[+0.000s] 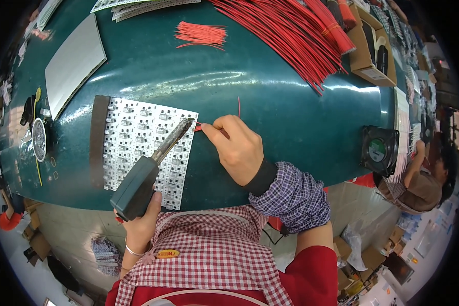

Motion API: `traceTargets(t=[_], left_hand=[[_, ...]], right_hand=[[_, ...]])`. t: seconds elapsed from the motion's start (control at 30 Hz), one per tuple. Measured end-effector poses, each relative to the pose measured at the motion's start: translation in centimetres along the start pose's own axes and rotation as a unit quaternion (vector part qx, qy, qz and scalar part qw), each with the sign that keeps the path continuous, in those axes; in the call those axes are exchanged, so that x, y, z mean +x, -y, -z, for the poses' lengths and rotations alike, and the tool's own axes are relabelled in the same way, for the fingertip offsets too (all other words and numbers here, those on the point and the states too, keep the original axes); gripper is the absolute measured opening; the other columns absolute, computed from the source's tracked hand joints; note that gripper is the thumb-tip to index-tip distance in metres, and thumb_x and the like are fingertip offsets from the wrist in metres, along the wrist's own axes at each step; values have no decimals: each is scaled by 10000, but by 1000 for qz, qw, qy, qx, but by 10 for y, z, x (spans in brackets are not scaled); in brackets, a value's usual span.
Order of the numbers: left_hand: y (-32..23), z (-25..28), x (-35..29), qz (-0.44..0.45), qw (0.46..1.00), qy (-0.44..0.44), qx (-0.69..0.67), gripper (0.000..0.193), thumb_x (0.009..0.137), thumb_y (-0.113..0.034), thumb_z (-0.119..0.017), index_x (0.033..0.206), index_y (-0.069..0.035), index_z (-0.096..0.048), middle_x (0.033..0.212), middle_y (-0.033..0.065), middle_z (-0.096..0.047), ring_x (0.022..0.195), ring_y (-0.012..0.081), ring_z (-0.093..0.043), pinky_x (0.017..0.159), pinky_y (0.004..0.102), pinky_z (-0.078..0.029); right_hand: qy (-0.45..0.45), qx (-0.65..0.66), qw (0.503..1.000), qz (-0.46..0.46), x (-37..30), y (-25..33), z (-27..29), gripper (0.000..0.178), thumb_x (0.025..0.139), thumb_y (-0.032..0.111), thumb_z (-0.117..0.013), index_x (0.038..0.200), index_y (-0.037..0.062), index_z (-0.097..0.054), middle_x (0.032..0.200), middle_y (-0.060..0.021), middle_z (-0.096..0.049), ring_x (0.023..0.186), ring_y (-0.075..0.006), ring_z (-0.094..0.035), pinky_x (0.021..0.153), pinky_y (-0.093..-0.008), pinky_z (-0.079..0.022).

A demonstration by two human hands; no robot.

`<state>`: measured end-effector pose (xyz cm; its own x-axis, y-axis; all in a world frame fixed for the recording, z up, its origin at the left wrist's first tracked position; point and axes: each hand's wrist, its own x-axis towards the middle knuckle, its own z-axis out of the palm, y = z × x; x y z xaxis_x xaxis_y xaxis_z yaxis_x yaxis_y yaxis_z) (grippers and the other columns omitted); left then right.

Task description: The person solders red wires onto the connection pads of a circular LED board using a soldering iron and solder.

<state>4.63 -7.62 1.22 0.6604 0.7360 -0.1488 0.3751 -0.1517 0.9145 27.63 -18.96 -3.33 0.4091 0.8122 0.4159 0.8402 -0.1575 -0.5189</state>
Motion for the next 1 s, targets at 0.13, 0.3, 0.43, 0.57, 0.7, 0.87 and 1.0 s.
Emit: traceTargets(t=[0.13,0.3,0.43,0.57,0.7,0.87,1.0], left_hand=[[-2,0,2,-20,1000,11,15,154,820,4,-755,966,33,-715,875,90,-668,676,132,-601,600,266,-492],[-8,2,2,8,999,30,31,161,826,14,-749,979,40,-708,880,89,-667,689,131,-606,610,263,-493],[-5,3,1,10,999,40,32,170,834,24,-740,999,45,-704,888,91,-668,704,129,-614,621,262,-499],[-3,4,0,5,998,41,39,183,829,15,-748,1005,46,-706,875,92,-671,687,133,-617,614,265,-501],[11,3,-14,27,1000,-5,5,200,813,4,-766,999,47,-708,862,106,-686,675,151,-642,618,277,-520],[11,4,-15,48,998,-27,-13,208,795,9,-777,991,44,-715,875,118,-699,686,162,-664,624,283,-534],[12,4,-14,18,1000,-23,4,209,790,16,-776,988,46,-716,867,112,-697,676,158,-661,612,278,-529]], right_hand=[[-1,-2,1000,1,1,1,1,326,722,-92,-683,1037,-10,-702,876,-84,-587,751,-221,-639,605,-324,-552],[-4,-5,1000,-3,0,1,0,312,732,-84,-687,1036,-12,-701,875,-83,-586,750,-220,-639,605,-324,-551],[-4,-11,1000,-2,0,2,0,303,736,-71,-693,1032,-9,-703,873,-80,-584,747,-216,-638,603,-321,-548],[-5,-15,1000,-3,0,3,-1,298,738,-64,-696,1030,-4,-705,874,-77,-584,745,-211,-636,600,-318,-545],[-4,-17,1000,-6,0,4,0,295,741,-61,-696,1030,-4,-707,873,-76,-584,743,-210,-636,599,-317,-544],[-6,-17,1000,-8,0,3,-1,282,755,-50,-698,1031,-3,-716,869,-75,-588,735,-209,-634,596,-317,-542],[-4,-18,1000,-9,0,4,-1,278,760,-48,-701,1034,-3,-718,868,-75,-590,733,-209,-634,594,-316,-542]])
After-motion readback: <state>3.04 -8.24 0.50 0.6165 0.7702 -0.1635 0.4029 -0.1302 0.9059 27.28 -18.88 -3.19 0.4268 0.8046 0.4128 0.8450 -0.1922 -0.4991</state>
